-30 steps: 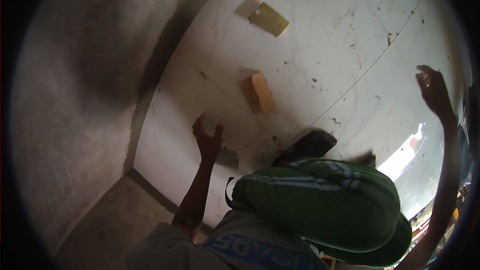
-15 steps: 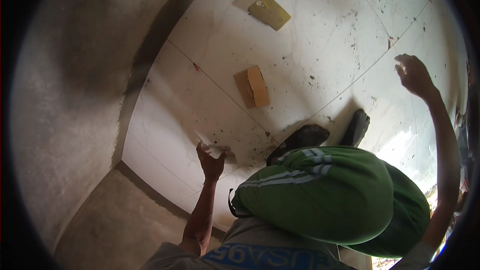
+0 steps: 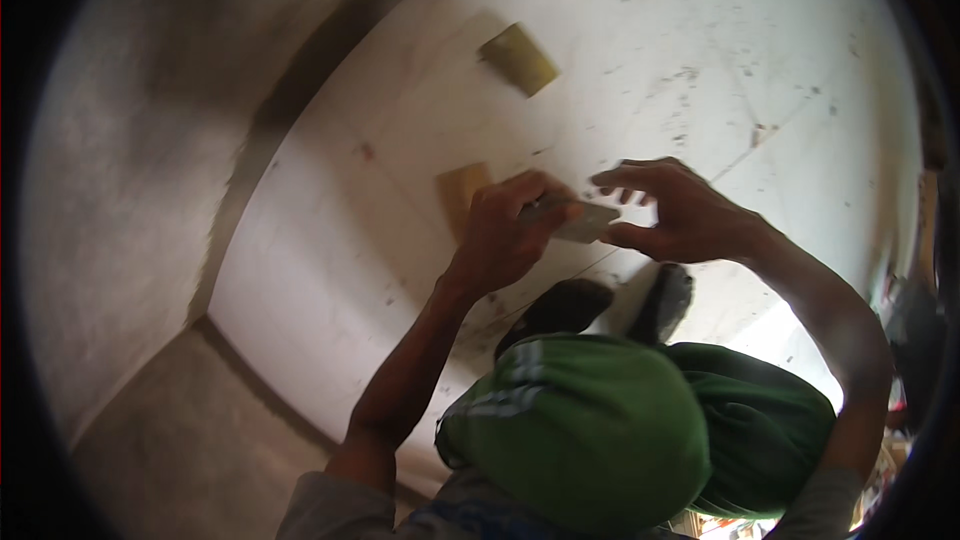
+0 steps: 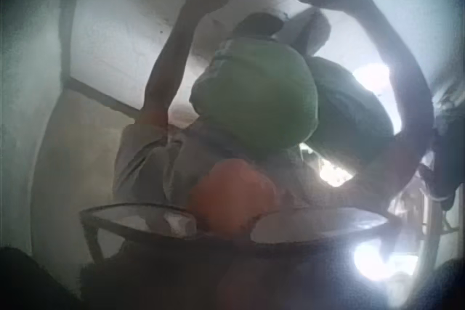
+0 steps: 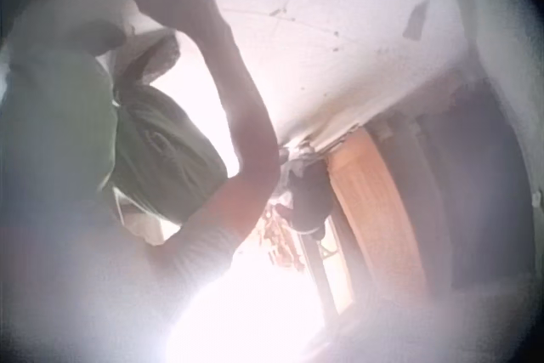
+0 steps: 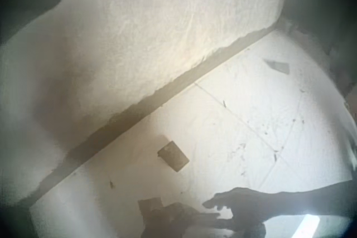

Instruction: The person applies grout to the junction between floor tiles and the wall using an applicator block and a putty knife, then wipes away the excess material with the block and by hand.

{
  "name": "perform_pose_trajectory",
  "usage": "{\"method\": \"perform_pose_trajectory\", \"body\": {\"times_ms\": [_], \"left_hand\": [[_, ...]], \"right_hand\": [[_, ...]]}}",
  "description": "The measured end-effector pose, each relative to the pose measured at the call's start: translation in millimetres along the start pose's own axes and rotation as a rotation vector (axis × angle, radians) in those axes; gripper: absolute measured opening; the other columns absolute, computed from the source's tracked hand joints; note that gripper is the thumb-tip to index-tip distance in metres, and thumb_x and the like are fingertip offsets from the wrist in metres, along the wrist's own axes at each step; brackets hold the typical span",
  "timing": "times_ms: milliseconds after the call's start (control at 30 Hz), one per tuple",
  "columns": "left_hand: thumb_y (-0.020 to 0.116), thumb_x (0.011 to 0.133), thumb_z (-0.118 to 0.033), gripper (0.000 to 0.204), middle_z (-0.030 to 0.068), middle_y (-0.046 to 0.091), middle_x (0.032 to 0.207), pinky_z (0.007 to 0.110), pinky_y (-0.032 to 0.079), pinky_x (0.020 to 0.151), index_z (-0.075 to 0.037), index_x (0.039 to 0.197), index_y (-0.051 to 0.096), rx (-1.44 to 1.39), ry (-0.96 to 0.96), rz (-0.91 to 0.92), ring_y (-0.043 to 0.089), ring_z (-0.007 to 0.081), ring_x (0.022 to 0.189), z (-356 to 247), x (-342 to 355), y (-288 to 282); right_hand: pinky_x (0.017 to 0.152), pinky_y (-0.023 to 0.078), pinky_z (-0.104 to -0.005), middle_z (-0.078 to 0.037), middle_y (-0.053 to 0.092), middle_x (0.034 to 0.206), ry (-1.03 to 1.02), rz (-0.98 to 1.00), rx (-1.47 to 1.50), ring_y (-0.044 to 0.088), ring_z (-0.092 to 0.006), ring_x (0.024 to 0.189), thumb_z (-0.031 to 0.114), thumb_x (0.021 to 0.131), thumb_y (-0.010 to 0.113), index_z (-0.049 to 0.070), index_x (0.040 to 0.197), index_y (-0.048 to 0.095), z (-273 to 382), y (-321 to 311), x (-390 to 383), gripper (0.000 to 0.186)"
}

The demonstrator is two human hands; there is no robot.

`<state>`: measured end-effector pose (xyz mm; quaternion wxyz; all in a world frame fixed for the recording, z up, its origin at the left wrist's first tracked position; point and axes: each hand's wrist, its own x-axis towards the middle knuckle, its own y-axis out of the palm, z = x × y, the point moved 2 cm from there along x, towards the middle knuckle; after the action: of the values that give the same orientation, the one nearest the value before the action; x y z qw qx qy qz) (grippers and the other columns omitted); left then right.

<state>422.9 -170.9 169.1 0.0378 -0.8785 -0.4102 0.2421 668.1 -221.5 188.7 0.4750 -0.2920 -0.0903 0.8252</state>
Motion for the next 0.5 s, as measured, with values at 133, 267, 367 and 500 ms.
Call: {"method": "perform_pose_trajectory", "body": {"times_ms": [133, 267, 367, 500], "left_hand": [[0.082, 0.098, -0.024, 0.024, 0.0105, 0.08, 0.099, 0.033, 0.055, 0.086, -0.003, 0.109, 0.078, -0.109, 0.371, 0.056, 0.072, 0.0153, 0.091, -45, 74, 32], [0.083, 0.093, -0.041, 0.066, 0.0216, 0.058, 0.15, 0.053, 0.045, 0.116, -0.006, 0.145, 0.061, 0.481, 0.405, -0.365, 0.054, 0.0371, 0.141, -19, 164, 18], [0.081, 0.092, -0.048, 0.08, 0.0235, 0.047, 0.16, 0.059, 0.036, 0.123, -0.008, 0.155, 0.053, 0.717, 0.2, -0.457, 0.041, 0.0415, 0.151, 44, 184, -9], [0.078, 0.093, -0.042, 0.079, 0.0254, 0.045, 0.161, 0.06, 0.032, 0.125, -0.008, 0.158, 0.049, 0.645, 0.137, -0.248, 0.039, 0.0423, 0.152, 69, 150, 39]], "right_hand": [[0.078, 0.058, -0.0436, -0.02, 0.076, 0.086, 0.306, 0.036, 0.124, 0.073, -0.0255, 0.079, 0.025, 0.106, 0.063, 0.0, 0.117, 0.077, 0, -40, 0, 0.031], [0.076, 0.056, -0.0459, -0.02, 0.074, 0.081, 0.338, -0.187, -0.05, 0.072, -0.0286, 0.076, 0.024, 0.106, 0.06, -0.001, 0.112, 0.077, -58, -78, -27, 0.031], [0.077, 0.055, -0.0499, -0.021, 0.072, 0.079, 0.341, -0.242, -0.207, 0.071, -0.0344, 0.076, 0.022, 0.105, 0.058, -0.002, 0.103, 0.076, -91, -97, -20, 0.03], [0.083, 0.055, -0.0553, -0.019, 0.071, 0.081, 0.117, -0.481, -0.477, 0.071, -0.0398, 0.085, 0.022, 0.105, 0.049, 0.006, 0.094, 0.071, -134, -130, 28, 0.03]]}}
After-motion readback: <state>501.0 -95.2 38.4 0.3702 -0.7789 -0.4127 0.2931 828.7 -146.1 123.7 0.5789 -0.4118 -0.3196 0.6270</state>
